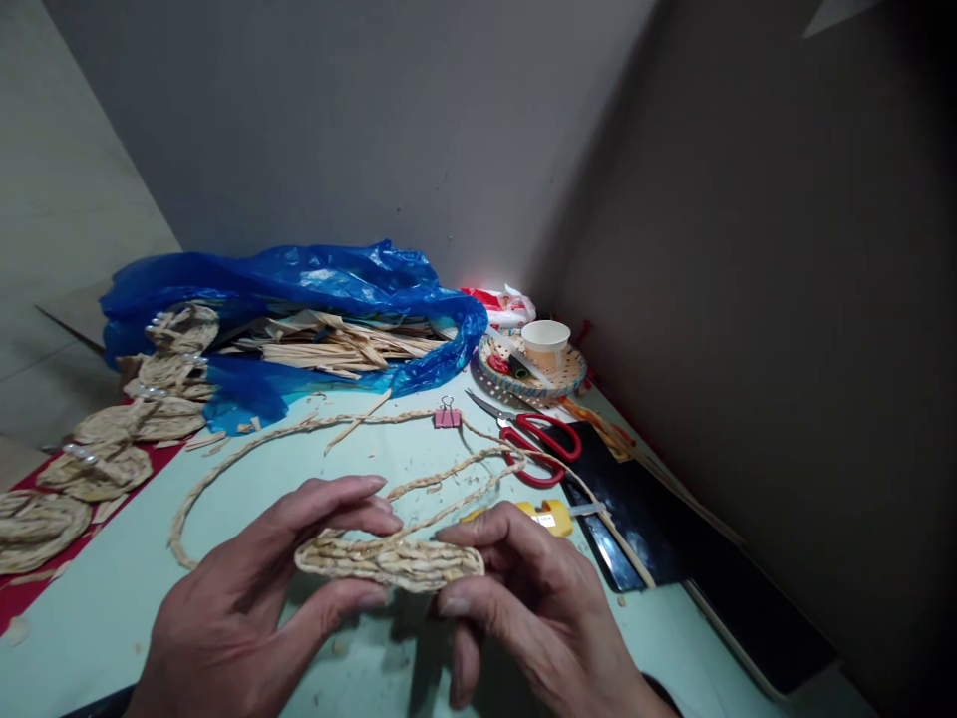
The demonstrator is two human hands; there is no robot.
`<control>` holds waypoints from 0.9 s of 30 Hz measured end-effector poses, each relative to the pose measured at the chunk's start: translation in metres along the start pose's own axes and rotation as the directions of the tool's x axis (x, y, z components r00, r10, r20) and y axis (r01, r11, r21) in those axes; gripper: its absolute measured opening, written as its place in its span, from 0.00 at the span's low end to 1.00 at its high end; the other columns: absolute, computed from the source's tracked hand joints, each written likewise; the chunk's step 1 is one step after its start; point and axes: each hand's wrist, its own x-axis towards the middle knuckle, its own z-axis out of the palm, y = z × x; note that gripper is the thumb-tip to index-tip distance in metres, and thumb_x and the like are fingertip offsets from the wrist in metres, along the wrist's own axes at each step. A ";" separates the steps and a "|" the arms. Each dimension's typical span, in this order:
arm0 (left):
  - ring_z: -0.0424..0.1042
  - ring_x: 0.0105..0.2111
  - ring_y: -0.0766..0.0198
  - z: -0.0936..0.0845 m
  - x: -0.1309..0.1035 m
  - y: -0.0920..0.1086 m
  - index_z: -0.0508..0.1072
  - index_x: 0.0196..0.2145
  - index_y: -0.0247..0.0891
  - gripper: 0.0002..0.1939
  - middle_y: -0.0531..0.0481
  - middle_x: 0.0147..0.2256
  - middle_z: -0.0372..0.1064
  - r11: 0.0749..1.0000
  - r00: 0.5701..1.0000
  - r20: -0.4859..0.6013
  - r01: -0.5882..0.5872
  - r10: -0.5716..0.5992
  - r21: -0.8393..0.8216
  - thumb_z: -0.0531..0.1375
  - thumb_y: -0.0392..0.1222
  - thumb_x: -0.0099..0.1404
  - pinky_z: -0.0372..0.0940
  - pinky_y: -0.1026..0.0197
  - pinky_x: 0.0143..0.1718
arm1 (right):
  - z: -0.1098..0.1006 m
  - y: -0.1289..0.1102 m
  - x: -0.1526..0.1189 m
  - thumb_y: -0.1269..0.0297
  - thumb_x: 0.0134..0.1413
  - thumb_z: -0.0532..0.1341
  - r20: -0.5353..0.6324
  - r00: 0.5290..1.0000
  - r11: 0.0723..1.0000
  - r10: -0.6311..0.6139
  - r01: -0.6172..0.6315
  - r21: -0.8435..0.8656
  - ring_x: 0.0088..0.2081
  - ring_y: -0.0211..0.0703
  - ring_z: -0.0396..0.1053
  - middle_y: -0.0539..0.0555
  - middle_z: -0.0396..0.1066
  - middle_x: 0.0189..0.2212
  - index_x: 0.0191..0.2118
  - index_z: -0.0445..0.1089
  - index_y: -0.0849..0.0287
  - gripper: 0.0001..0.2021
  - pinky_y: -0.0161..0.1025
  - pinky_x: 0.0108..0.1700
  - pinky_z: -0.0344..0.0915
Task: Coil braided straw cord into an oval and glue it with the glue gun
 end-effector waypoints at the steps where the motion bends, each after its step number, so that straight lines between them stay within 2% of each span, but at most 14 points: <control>1: 0.82 0.44 0.66 0.000 0.000 0.000 0.81 0.46 0.65 0.21 0.67 0.38 0.84 1.000 1.000 0.012 -0.014 0.014 -0.013 0.74 0.54 0.53 0.71 0.78 0.47 | -0.001 -0.001 0.000 0.55 0.66 0.68 -0.016 1.000 1.000 -0.006 0.006 -0.030 0.18 0.32 0.69 0.43 0.70 0.17 0.43 0.69 0.57 0.13 0.30 0.29 0.65; 3: 0.83 0.46 0.65 0.002 -0.001 0.001 0.80 0.46 0.67 0.23 0.68 0.40 0.84 0.999 0.999 0.035 -0.017 0.019 -0.051 0.75 0.56 0.52 0.69 0.77 0.50 | -0.002 -0.003 0.001 0.53 0.65 0.69 -0.050 0.998 0.996 -0.025 0.021 -0.086 0.19 0.33 0.71 0.43 0.71 0.18 0.44 0.70 0.58 0.14 0.31 0.29 0.64; 6: 0.83 0.48 0.59 0.002 0.001 0.004 0.81 0.45 0.66 0.26 0.64 0.41 0.85 0.991 0.996 0.067 0.067 -0.059 -0.119 0.77 0.60 0.48 0.71 0.72 0.52 | -0.006 -0.005 0.002 0.50 0.65 0.69 -0.093 0.993 0.989 -0.075 0.062 -0.133 0.20 0.35 0.72 0.44 0.71 0.19 0.45 0.71 0.57 0.16 0.32 0.28 0.65; 9: 0.83 0.49 0.54 0.001 0.006 0.006 0.83 0.44 0.62 0.24 0.58 0.42 0.85 0.976 0.991 0.079 0.125 -0.112 -0.178 0.76 0.59 0.48 0.75 0.67 0.49 | -0.008 -0.010 0.003 0.52 0.66 0.68 -0.092 0.988 0.975 -0.123 0.103 -0.198 0.22 0.35 0.74 0.45 0.72 0.21 0.46 0.72 0.55 0.13 0.32 0.29 0.67; 11: 0.84 0.47 0.54 -0.001 0.010 0.006 0.83 0.43 0.61 0.20 0.59 0.41 0.85 0.981 0.991 0.078 0.116 -0.104 -0.158 0.74 0.61 0.52 0.76 0.68 0.45 | -0.009 -0.014 0.002 0.54 0.66 0.68 -0.080 0.983 0.951 -0.164 0.136 -0.279 0.23 0.36 0.75 0.47 0.74 0.24 0.46 0.75 0.55 0.11 0.32 0.29 0.69; 13: 0.84 0.44 0.56 -0.003 0.013 0.005 0.83 0.42 0.60 0.17 0.59 0.39 0.85 0.988 0.991 0.086 0.109 -0.100 -0.109 0.70 0.63 0.56 0.76 0.70 0.42 | -0.009 -0.016 -0.001 0.55 0.66 0.68 -0.079 0.967 0.884 -0.241 0.185 -0.428 0.27 0.38 0.77 0.50 0.77 0.28 0.45 0.77 0.55 0.10 0.33 0.32 0.73; 15: 0.85 0.42 0.55 -0.005 0.016 0.003 0.84 0.40 0.56 0.17 0.57 0.38 0.86 0.989 0.987 0.118 0.122 -0.112 -0.085 0.68 0.64 0.58 0.76 0.70 0.42 | -0.010 -0.018 -0.004 0.56 0.65 0.69 -0.058 0.943 0.767 -0.328 0.230 -0.599 0.33 0.42 0.79 0.52 0.81 0.34 0.47 0.79 0.53 0.09 0.33 0.37 0.75; 17: 0.85 0.43 0.53 -0.007 0.016 0.000 0.84 0.40 0.52 0.18 0.53 0.39 0.86 0.982 0.976 0.167 0.159 -0.141 -0.100 0.67 0.64 0.59 0.77 0.68 0.43 | -0.010 -0.017 -0.007 0.58 0.66 0.69 -0.018 0.917 0.668 -0.398 0.276 -0.692 0.41 0.42 0.81 0.51 0.83 0.41 0.52 0.78 0.48 0.11 0.31 0.43 0.76; 20: 0.84 0.47 0.51 -0.007 0.015 -0.004 0.84 0.42 0.51 0.16 0.51 0.43 0.86 0.966 0.952 0.231 0.231 -0.200 -0.115 0.69 0.58 0.58 0.77 0.66 0.44 | -0.008 -0.017 -0.008 0.60 0.67 0.68 0.026 0.876 0.622 -0.482 0.363 -0.694 0.44 0.40 0.81 0.48 0.83 0.44 0.56 0.76 0.43 0.14 0.27 0.48 0.75; 22: 0.83 0.48 0.53 -0.007 0.014 -0.006 0.84 0.43 0.53 0.17 0.53 0.44 0.85 0.956 0.936 0.261 0.271 -0.234 -0.113 0.70 0.57 0.56 0.76 0.68 0.45 | -0.006 -0.018 -0.007 0.62 0.67 0.68 0.049 0.847 0.606 -0.529 0.417 -0.678 0.42 0.40 0.82 0.48 0.84 0.42 0.56 0.76 0.45 0.14 0.27 0.48 0.75; 24: 0.82 0.48 0.55 -0.008 0.014 -0.008 0.83 0.43 0.55 0.20 0.54 0.44 0.85 0.950 0.928 0.281 0.288 -0.246 -0.119 0.71 0.61 0.54 0.75 0.70 0.46 | -0.006 -0.017 -0.005 0.63 0.66 0.69 0.067 0.822 0.580 -0.565 0.453 -0.677 0.39 0.40 0.82 0.50 0.83 0.39 0.54 0.76 0.49 0.13 0.28 0.45 0.76; 27: 0.82 0.47 0.54 -0.009 0.015 -0.013 0.83 0.44 0.55 0.21 0.54 0.43 0.85 0.942 0.927 0.297 0.289 -0.231 -0.169 0.69 0.65 0.56 0.76 0.69 0.45 | -0.008 -0.014 -0.009 0.63 0.66 0.69 0.072 0.828 0.550 -0.557 0.433 -0.714 0.38 0.39 0.81 0.48 0.83 0.38 0.54 0.75 0.49 0.12 0.28 0.45 0.76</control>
